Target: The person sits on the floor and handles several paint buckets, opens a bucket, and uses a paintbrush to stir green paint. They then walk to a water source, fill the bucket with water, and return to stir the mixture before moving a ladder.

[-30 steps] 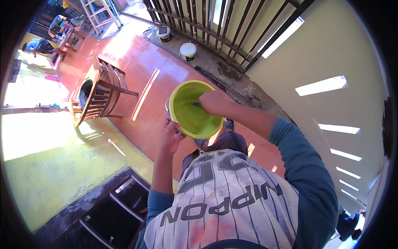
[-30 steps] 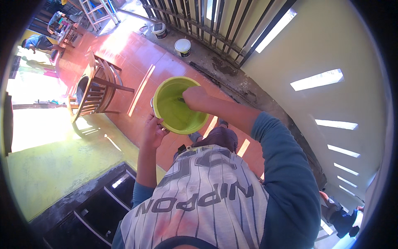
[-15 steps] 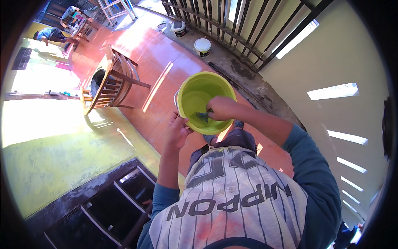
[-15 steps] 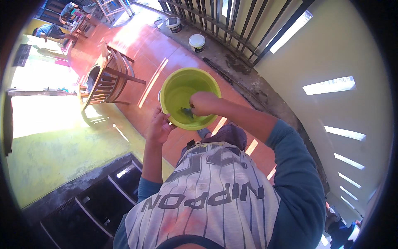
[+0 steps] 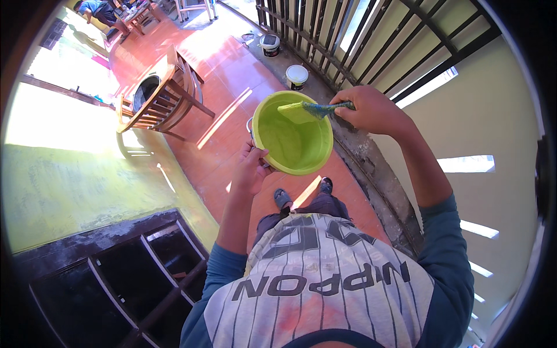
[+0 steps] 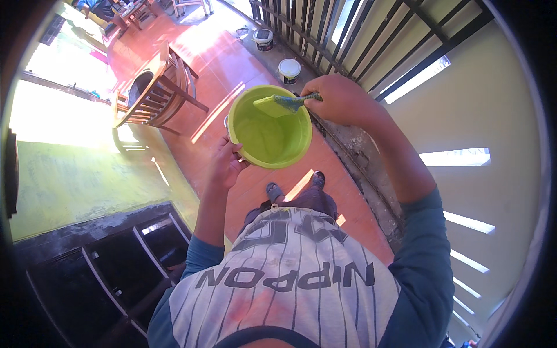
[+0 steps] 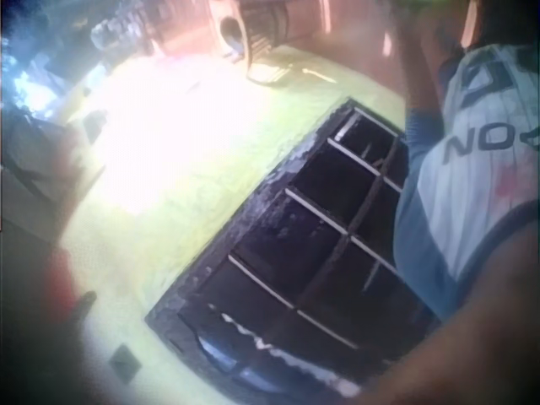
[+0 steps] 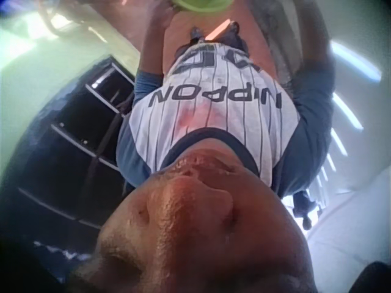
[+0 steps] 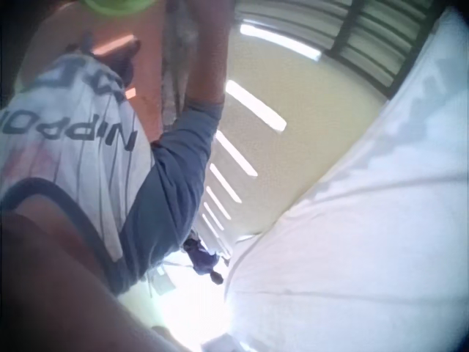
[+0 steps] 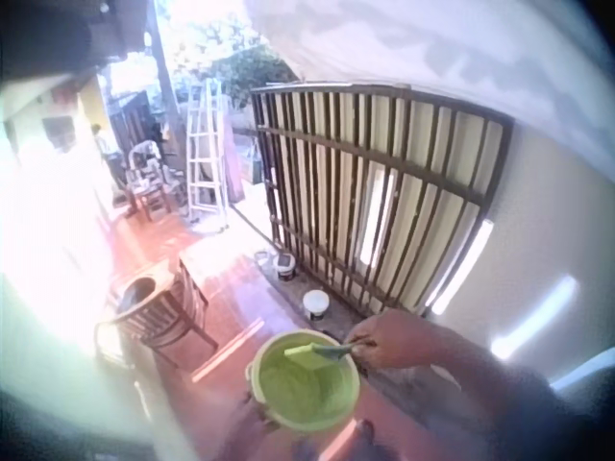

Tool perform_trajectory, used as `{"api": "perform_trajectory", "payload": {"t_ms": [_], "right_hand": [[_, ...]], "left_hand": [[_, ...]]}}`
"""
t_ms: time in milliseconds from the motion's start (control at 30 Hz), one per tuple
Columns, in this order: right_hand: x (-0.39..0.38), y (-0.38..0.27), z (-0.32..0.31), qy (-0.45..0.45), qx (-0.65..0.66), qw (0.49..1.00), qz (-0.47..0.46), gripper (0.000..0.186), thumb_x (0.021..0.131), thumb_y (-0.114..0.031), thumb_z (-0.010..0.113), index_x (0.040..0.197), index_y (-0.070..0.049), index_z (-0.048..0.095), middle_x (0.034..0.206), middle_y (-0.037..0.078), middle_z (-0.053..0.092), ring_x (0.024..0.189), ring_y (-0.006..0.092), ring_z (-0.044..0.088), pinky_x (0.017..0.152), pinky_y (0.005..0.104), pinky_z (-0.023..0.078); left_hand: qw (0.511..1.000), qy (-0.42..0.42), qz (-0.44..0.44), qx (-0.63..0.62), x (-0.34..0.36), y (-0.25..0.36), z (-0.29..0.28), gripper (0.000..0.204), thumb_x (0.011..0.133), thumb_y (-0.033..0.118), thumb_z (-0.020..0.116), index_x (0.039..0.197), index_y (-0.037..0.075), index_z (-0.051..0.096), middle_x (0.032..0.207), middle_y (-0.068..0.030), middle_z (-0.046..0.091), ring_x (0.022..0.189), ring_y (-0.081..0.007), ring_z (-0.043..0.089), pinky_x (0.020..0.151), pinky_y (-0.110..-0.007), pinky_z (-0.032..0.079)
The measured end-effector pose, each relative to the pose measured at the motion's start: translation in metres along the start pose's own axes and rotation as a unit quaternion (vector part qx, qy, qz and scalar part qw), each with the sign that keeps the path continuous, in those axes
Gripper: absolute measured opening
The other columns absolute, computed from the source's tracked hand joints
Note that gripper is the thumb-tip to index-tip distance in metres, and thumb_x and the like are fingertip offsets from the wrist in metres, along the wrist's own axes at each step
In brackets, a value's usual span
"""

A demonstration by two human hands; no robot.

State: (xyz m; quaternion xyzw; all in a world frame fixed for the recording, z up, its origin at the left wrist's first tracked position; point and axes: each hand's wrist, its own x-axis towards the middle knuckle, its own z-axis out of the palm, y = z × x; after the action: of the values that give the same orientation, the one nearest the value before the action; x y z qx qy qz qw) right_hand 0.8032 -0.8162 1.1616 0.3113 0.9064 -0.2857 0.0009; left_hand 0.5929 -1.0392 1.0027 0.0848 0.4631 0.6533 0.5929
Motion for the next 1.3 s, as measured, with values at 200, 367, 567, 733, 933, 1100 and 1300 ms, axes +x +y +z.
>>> {"api": "perform_trajectory", "payload": {"t_ms": [200,367,567,733,933,1100,1300], "right_hand": [[-0.005,-0.009,-0.020,-0.013,-0.018,0.999,0.035,0.029,0.089,-0.021,0.067,0.112,-0.005,0.074,0.092,0.020,0.072,0.085,0.0348,0.070,0.081,0.0426,0.054],[0.003,-0.005,0.007,0.003,-0.022,1.000,-0.015,0.027,0.090,-0.020,0.066,0.111,-0.004,0.073,0.086,0.019,0.071,0.081,0.0336,0.069,0.077,0.0425,0.053],[0.014,-0.002,0.017,-0.019,-0.058,0.998,-0.014,0.027,0.089,-0.022,0.067,0.110,-0.007,0.074,0.094,0.019,0.072,0.091,0.0361,0.070,0.083,0.0452,0.054],[0.015,-0.004,0.003,0.004,-0.049,0.998,-0.050,0.026,0.088,-0.017,0.067,0.110,-0.005,0.073,0.087,0.020,0.071,0.082,0.0363,0.069,0.078,0.0435,0.053],[0.004,0.008,0.025,-0.038,-0.127,0.987,-0.086,0.026,0.085,-0.016,0.070,0.110,-0.011,0.074,0.090,0.014,0.068,0.087,0.0333,0.069,0.079,0.0445,0.054],[-0.013,0.024,0.052,-0.089,-0.170,0.979,-0.072,0.028,0.083,-0.018,0.072,0.111,-0.018,0.074,0.091,0.009,0.062,0.087,0.0311,0.066,0.078,0.0448,0.054],[-0.009,0.028,0.055,-0.129,-0.187,0.972,-0.059,0.029,0.081,-0.016,0.070,0.110,-0.016,0.074,0.091,0.012,0.067,0.091,0.0332,0.067,0.080,0.0457,0.055]], "left_hand": [[1.000,-0.015,0.008,-0.006,0.001,0.006,0.012,0.033,0.096,0.016,0.057,0.128,0.008,0.050,0.121,-0.0108,0.061,0.104,-0.0237,0.066,0.084,-0.045,0.060],[1.000,-0.021,0.010,0.004,0.000,0.012,0.016,0.032,0.096,0.016,0.057,0.126,0.009,0.051,0.117,-0.0089,0.063,0.101,-0.0219,0.067,0.084,-0.044,0.060],[1.000,-0.022,0.007,0.011,0.000,0.017,0.020,0.029,0.096,0.015,0.058,0.123,0.009,0.052,0.115,-0.0087,0.063,0.100,-0.0225,0.068,0.085,-0.047,0.060],[0.999,-0.038,0.014,0.004,0.004,0.020,0.021,0.029,0.095,0.013,0.059,0.122,0.009,0.051,0.118,-0.0105,0.061,0.103,-0.0239,0.066,0.086,-0.052,0.060],[0.999,-0.006,0.044,0.030,0.003,0.020,0.025,0.025,0.092,0.009,0.060,0.115,0.009,0.049,0.106,-0.0054,0.059,0.092,-0.0174,0.065,0.079,-0.044,0.062],[0.998,0.015,0.060,0.029,-0.001,0.020,0.025,0.025,0.092,0.007,0.061,0.114,0.008,0.050,0.108,-0.0056,0.060,0.094,-0.0163,0.065,0.080,-0.040,0.061],[0.996,0.039,0.071,0.025,0.003,0.010,0.022,0.023,0.091,0.006,0.061,0.113,0.008,0.053,0.107,-0.0053,0.063,0.093,-0.0166,0.067,0.077,-0.037,0.060]]}}
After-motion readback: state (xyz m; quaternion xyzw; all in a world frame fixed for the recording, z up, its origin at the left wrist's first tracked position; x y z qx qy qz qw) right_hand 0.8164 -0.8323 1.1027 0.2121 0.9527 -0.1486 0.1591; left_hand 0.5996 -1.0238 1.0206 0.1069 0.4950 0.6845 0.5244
